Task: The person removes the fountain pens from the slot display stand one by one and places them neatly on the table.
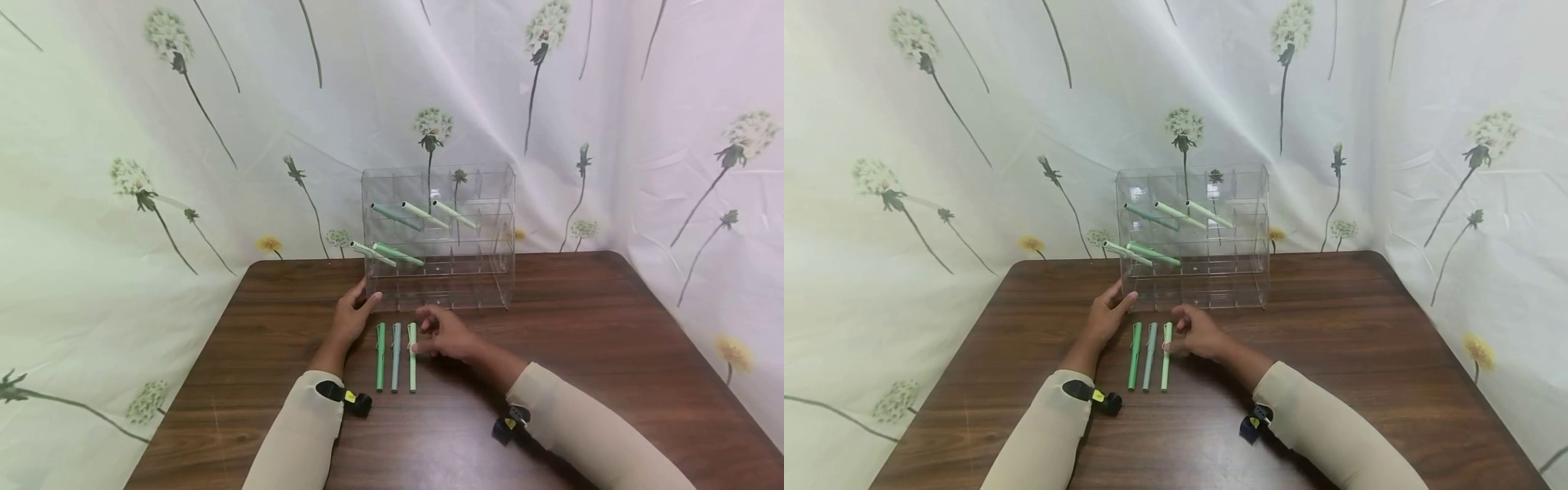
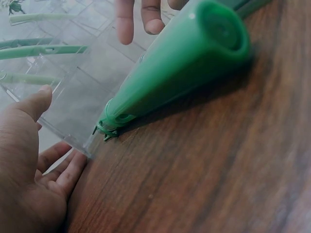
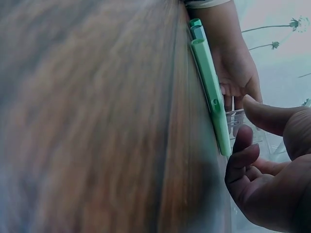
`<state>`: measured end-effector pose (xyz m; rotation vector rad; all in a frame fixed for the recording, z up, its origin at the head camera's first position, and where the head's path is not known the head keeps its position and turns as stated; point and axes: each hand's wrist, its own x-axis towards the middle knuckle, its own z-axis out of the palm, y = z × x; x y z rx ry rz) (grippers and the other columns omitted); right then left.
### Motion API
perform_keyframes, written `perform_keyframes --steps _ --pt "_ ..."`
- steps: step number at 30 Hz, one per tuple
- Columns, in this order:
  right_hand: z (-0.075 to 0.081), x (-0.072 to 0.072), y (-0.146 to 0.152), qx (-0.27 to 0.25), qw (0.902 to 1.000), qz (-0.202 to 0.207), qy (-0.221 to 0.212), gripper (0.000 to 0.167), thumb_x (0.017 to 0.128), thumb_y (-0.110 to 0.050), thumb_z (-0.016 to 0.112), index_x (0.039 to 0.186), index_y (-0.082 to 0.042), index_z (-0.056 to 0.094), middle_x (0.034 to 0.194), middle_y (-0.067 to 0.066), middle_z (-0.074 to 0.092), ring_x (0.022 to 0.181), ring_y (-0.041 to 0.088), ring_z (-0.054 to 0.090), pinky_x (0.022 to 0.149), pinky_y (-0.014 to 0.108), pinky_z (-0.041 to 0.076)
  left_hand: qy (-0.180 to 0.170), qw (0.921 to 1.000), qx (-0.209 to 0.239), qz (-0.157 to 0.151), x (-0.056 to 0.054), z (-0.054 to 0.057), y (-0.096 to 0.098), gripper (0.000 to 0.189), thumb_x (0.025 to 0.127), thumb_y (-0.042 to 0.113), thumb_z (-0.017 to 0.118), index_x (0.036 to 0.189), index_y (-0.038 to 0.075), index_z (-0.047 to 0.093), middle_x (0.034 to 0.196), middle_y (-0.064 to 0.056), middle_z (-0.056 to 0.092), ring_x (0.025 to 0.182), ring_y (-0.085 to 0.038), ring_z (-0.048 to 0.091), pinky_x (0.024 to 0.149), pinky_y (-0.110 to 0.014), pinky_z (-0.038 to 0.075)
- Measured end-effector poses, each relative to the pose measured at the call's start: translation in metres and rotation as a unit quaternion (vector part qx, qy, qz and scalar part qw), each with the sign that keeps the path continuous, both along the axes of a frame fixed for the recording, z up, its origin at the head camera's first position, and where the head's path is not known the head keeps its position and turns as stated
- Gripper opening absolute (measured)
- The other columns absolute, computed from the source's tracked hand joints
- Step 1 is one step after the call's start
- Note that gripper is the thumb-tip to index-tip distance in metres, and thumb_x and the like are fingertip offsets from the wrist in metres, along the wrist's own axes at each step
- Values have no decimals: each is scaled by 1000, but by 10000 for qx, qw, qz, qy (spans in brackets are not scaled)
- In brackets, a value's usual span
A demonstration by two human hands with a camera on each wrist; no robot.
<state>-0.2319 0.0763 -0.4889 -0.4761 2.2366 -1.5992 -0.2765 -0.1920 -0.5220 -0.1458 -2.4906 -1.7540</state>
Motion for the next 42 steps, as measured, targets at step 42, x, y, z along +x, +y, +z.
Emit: perform_keyframes --steps 42 --pt "63 -32 14 531 9961 132 691 57 94 -10 86 143 6 62 132 31 62 79 18 66 69 36 63 200 9996 194 -106 2 3 2 69 109 34 71 170 21 42 168 -17 52 155 -38 51 125 -59 43"
